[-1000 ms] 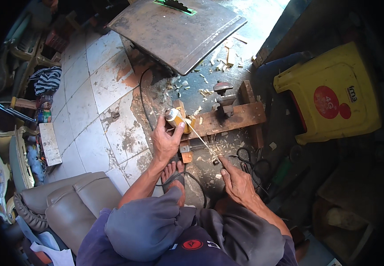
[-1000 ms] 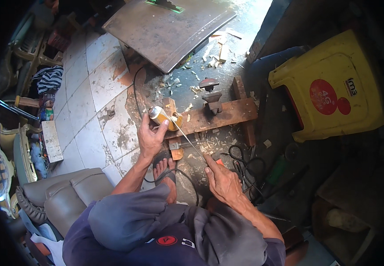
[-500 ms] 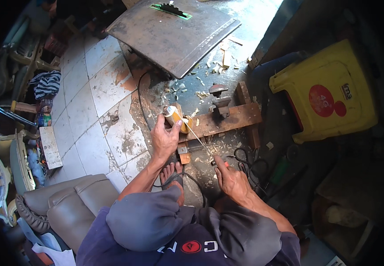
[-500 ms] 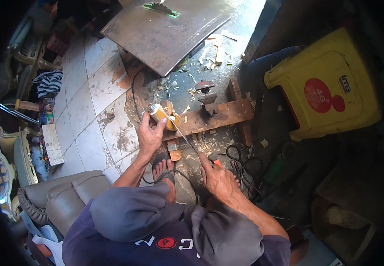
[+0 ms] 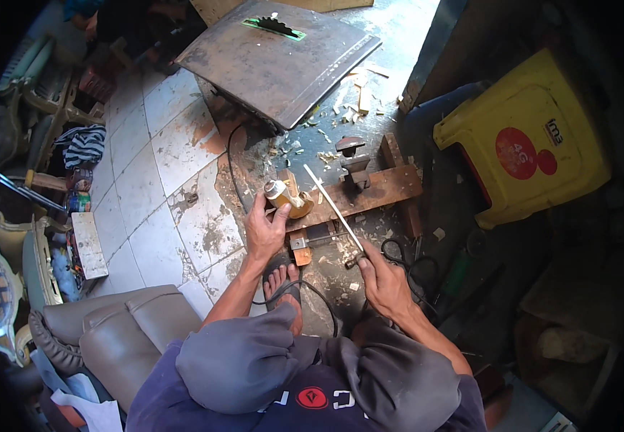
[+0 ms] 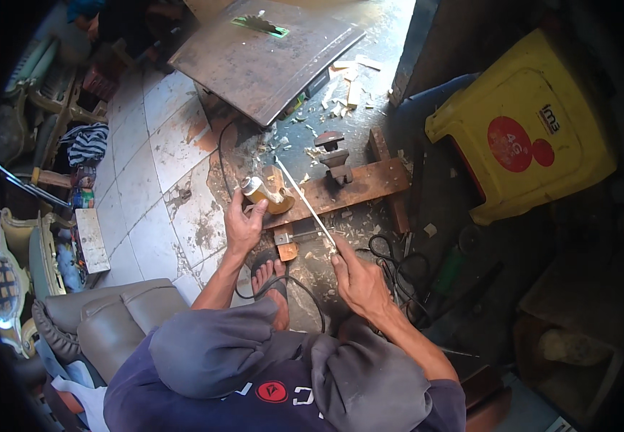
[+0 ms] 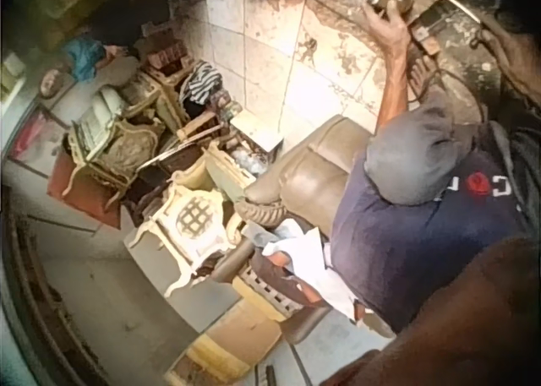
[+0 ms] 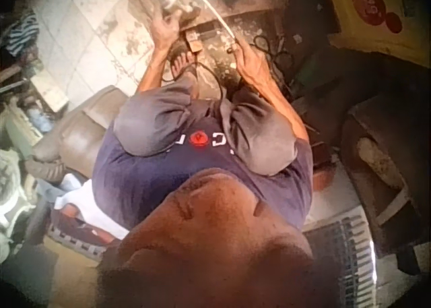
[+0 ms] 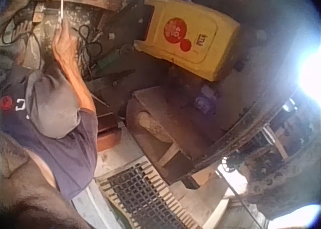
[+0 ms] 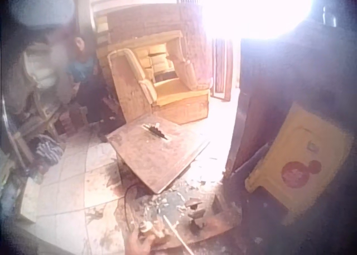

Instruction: The person shapes a wooden handle using a hand saw, a file, and an angle grinder while the wood is secured in a floor-mounted vice block.

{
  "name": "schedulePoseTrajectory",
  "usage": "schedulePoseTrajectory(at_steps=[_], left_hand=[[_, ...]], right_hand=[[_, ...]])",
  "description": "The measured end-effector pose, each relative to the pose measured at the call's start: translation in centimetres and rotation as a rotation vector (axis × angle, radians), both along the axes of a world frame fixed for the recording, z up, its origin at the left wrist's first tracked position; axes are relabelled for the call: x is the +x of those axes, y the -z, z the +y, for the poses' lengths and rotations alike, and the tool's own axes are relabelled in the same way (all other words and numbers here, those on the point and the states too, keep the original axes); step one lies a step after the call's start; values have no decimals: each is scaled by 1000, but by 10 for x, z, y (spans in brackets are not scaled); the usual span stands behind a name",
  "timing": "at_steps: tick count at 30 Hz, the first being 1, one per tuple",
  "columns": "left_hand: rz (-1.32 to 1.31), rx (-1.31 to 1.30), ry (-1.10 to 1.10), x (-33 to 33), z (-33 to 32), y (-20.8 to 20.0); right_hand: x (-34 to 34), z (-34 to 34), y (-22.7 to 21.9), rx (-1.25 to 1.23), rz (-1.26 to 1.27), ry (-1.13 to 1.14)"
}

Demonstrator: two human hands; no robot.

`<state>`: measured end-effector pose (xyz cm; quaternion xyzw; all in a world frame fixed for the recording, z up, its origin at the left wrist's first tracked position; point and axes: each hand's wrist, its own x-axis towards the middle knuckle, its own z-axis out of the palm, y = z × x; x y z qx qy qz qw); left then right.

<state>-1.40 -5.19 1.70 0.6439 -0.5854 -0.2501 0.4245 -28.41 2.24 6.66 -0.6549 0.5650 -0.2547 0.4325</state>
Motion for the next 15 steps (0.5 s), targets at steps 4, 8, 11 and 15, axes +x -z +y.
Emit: schedulePoseTrajectory(at_steps=[4, 8, 11, 15], left_hand=[[-24, 48, -21, 0, 4, 10], [-83, 42, 6, -10, 1, -4], [-140, 54, 30, -13, 0, -5], [-64, 55, 15, -12, 4, -4]], right_hand=[[30, -9, 26, -6, 34, -53], [57, -28, 34, -132, -136, 58], [68, -37, 53, -133, -52, 31], [71, -46, 47, 131, 42, -49]])
